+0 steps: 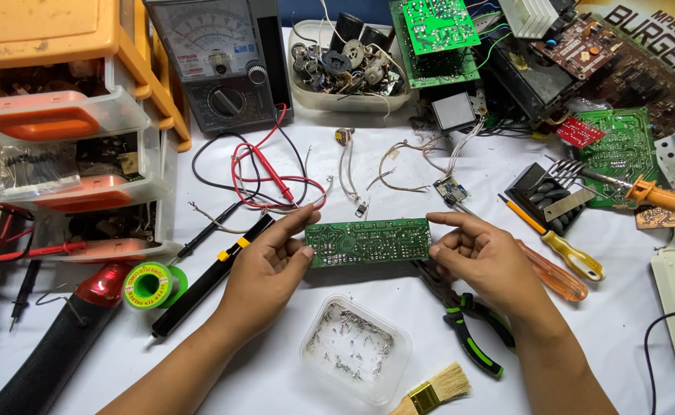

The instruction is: The person uses a soldering iron and solder wire to reflow solder joints on a green circuit board. They also use a desoldering pump to remove excess solder from specific points on the board.

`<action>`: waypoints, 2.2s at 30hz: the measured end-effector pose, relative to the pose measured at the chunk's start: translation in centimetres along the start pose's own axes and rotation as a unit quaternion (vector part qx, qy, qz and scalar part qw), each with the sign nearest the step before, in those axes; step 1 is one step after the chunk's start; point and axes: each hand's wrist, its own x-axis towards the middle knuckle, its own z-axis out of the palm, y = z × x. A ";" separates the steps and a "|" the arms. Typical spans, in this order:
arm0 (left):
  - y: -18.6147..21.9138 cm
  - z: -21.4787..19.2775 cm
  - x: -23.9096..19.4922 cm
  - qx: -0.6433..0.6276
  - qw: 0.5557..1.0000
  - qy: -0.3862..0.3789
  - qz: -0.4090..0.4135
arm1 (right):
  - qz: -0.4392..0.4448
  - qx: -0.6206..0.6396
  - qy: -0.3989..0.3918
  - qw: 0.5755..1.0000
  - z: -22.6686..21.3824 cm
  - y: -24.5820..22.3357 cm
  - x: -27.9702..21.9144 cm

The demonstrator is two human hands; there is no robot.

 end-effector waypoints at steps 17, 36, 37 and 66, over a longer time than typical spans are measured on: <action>4.0 -2.4 -1.3 0.474 0.846 0.034 0.240 | -0.009 -0.071 0.000 0.997 0.2 -3.5 -1.5; 5.5 -6.5 -1.7 0.640 0.732 0.031 0.231 | -0.087 0.200 0.357 0.908 -13.7 2.0 -7.6; 4.8 -6.8 -1.8 0.639 0.732 0.029 0.235 | -0.088 0.201 0.360 0.907 -14.1 1.8 -7.4; 10.3 -6.0 -1.6 0.107 0.987 0.008 0.123 | -0.165 0.136 0.516 0.830 -20.0 3.3 -1.5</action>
